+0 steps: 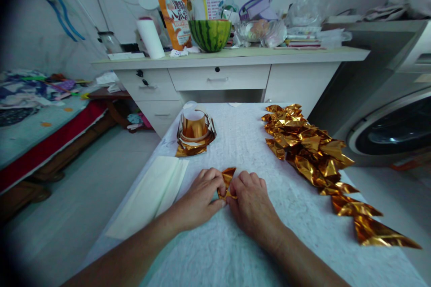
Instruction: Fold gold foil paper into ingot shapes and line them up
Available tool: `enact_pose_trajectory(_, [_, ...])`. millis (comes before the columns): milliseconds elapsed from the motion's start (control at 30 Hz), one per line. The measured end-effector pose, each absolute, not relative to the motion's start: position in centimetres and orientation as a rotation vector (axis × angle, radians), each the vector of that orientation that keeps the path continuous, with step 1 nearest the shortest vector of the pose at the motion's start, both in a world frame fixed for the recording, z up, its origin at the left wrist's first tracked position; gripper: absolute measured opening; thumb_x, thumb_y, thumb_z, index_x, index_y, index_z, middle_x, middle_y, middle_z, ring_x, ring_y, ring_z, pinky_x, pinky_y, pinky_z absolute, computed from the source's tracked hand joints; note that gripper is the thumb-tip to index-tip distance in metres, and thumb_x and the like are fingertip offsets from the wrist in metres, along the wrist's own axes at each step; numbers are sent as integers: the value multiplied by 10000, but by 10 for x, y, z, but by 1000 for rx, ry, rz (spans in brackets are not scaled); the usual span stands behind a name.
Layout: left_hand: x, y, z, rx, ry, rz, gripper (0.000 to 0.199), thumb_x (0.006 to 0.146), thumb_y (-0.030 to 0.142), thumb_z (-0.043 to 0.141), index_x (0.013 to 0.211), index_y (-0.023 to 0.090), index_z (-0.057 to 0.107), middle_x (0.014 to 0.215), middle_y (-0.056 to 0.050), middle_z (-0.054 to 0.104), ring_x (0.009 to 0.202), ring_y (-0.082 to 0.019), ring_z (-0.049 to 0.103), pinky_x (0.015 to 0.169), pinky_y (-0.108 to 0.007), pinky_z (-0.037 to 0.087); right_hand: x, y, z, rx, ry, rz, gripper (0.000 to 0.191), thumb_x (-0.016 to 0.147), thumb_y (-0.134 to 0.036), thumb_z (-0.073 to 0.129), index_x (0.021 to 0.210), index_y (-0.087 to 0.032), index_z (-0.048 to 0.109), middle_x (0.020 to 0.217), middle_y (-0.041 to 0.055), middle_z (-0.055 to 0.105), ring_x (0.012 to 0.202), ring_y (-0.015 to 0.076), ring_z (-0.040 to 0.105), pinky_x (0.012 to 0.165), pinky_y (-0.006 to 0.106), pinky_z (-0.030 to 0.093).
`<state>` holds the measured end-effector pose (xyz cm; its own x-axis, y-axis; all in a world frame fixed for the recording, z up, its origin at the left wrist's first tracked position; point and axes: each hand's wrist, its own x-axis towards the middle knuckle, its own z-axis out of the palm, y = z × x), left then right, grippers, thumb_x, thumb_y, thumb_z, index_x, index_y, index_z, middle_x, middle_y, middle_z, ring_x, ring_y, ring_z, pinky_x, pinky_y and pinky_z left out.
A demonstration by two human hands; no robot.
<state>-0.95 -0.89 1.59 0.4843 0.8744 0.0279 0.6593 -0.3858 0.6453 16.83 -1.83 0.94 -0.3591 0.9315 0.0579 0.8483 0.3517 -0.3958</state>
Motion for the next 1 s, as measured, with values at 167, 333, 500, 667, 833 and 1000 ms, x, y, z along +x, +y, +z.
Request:
enact_pose_trajectory(167, [-9,-9,17,2160,1263,487,134,779,150,630,839,221,534,1035,-23,512,1049,-226,450,922,-369,393,170,-19,12,-1610,-2347,408,49,852,-235,580,888,-211,601,953,79,572,888,259,484,753,387,365])
enact_pose_trajectory(333, [-9,-9,18,2153,1269,486,149,757,119,619,831,217,533,1030,-26,512,1048,-225,450,916,-363,395,177,-17,6,-1630,-2303,324,199,807,-208,622,1001,-243,589,998,74,579,902,262,488,773,398,361])
enact_pose_trajectory(500, [-9,-10,16,2155,1262,503,157,746,110,617,826,216,534,1042,-26,512,1058,-223,453,925,-362,390,190,-14,5,-1674,-2295,274,360,774,-187,653,1115,-272,579,1015,73,581,915,273,504,775,396,364])
enact_pose_trajectory(667, [-10,-10,15,2149,1254,510,147,748,111,616,818,210,533,1036,-27,524,1051,-223,456,916,-360,386,203,-10,6,-1691,-2276,321,384,795,-180,623,1159,-287,567,1049,71,584,931,270,521,785,395,374])
enact_pose_trajectory(833, [-10,-9,17,2160,1230,529,147,752,82,587,816,205,537,1020,-27,526,1032,-211,462,915,-346,386,207,-3,8,-1509,-2231,434,211,829,-176,550,1037,-206,575,1030,90,593,943,253,517,818,406,409])
enact_pose_trajectory(1000, [-11,-9,20,2188,1153,548,158,771,65,566,820,212,537,1008,-24,539,1027,-209,470,909,-336,394,193,4,13,-1358,-2187,434,322,935,-211,432,1236,-227,545,1224,117,592,1113,279,491,909,460,387])
